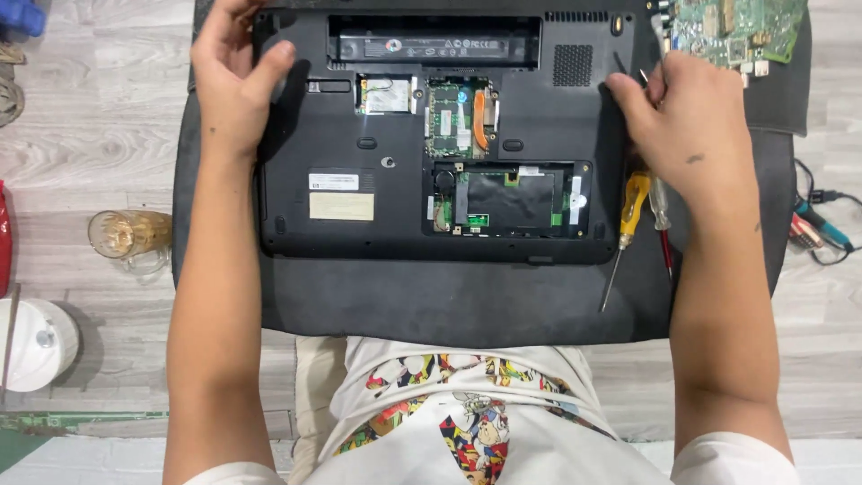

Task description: The person disassembles a laptop by unscrewing the back panel and removing internal components including the battery and hard drive.

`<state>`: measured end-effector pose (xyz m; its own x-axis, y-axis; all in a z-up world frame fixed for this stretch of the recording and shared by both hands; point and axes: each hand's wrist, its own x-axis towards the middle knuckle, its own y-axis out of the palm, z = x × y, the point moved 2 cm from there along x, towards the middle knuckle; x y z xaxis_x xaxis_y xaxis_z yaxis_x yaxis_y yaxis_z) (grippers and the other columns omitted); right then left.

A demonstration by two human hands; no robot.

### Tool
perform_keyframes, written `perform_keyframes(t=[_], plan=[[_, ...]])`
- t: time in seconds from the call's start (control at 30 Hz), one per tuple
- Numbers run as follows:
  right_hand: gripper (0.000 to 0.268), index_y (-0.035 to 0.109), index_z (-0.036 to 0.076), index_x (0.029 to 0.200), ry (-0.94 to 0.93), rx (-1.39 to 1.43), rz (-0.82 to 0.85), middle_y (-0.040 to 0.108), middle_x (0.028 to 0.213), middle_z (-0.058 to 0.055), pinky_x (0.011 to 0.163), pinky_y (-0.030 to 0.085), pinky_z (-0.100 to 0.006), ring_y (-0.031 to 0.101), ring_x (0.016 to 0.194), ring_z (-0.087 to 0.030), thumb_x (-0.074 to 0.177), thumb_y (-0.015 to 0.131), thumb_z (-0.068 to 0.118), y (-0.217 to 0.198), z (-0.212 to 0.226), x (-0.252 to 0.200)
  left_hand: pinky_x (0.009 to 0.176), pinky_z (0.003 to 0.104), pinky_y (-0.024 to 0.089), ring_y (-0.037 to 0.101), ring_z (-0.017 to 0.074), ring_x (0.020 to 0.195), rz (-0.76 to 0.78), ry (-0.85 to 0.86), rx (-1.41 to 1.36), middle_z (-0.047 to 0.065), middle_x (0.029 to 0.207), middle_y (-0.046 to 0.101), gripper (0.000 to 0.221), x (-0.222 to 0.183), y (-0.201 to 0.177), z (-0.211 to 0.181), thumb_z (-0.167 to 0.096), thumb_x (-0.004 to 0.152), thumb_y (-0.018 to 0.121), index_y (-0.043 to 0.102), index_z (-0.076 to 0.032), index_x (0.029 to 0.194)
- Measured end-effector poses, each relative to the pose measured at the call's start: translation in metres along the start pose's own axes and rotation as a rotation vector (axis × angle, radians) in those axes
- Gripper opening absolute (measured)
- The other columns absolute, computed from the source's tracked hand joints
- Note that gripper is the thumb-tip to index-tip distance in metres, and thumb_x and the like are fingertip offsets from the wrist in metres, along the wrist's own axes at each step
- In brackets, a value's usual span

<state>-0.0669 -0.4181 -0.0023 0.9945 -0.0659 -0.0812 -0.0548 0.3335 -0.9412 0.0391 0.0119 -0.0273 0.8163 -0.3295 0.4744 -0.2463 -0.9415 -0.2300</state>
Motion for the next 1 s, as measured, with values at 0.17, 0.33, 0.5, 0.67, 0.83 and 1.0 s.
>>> perform_keyframes(t=[0.17,0.33,0.5,0.67,0.83,1.0], plan=[[0.049,0.048,0.008,0.088,0.001,0.029,-0.081,0.06,0.084,-0.006,0.085,0.039,-0.046,0.053,0.079,-0.037,0.113,0.076,0.038,-0.004,0.012,-0.006,0.11,0.036,0.044,0.054,0.0261,0.123,-0.101,-0.074,-0.051,0.013,0.126,0.057,0.028,-0.003,-0.004,0.008,0.0,0.102,0.063,0.052,-0.001,0.129],[0.048,0.049,0.006,0.086,0.049,0.084,0.01,0.056,0.072,-0.008,0.082,0.038,-0.047,0.052,0.073,-0.034,0.118,0.066,0.038,-0.018,0.036,-0.021,0.105,0.037,0.044,0.055,0.0244,0.119,-0.094,-0.06,-0.067,0.01,0.124,0.058,0.026,-0.005,-0.004,0.008,0.0,0.103,0.063,0.054,-0.003,0.128],[0.04,0.05,0.002,0.093,0.071,0.099,0.092,0.057,0.076,-0.013,0.065,0.038,-0.049,0.054,0.072,-0.039,0.117,0.06,0.033,-0.029,0.047,-0.024,0.103,0.037,0.045,0.056,0.0236,0.115,-0.171,-0.086,-0.106,0.012,0.12,0.059,0.03,-0.014,-0.012,0.033,-0.001,0.101,0.073,0.052,-0.004,0.121],[0.035,0.045,0.005,0.092,0.029,0.14,0.171,0.056,0.065,-0.006,0.065,0.036,-0.043,0.048,0.064,-0.031,0.114,0.057,0.029,-0.032,0.046,-0.023,0.105,0.034,0.046,0.058,0.0197,0.116,-0.163,-0.209,-0.1,0.005,0.12,0.06,0.027,-0.012,-0.011,0.017,-0.001,0.103,0.072,0.054,-0.011,0.121],[0.037,0.045,-0.002,0.092,-0.069,0.069,0.102,0.054,0.072,-0.02,0.066,0.034,-0.052,0.047,0.066,-0.044,0.119,0.053,0.022,-0.029,0.021,-0.013,0.103,0.032,0.046,0.057,0.0166,0.112,-0.129,-0.295,-0.015,0.003,0.115,0.057,0.023,-0.006,-0.006,0.004,-0.001,0.103,0.068,0.052,-0.011,0.115],[0.029,0.058,0.0,0.099,-0.134,0.214,-0.031,0.065,0.07,-0.007,0.075,0.049,-0.037,0.062,0.057,-0.019,0.111,0.032,0.002,-0.018,-0.006,0.004,0.099,0.03,0.047,0.057,0.0148,0.107,-0.112,-0.335,0.092,0.002,0.11,0.058,0.018,-0.004,-0.006,0.002,-0.001,0.105,0.067,0.052,-0.01,0.11]])
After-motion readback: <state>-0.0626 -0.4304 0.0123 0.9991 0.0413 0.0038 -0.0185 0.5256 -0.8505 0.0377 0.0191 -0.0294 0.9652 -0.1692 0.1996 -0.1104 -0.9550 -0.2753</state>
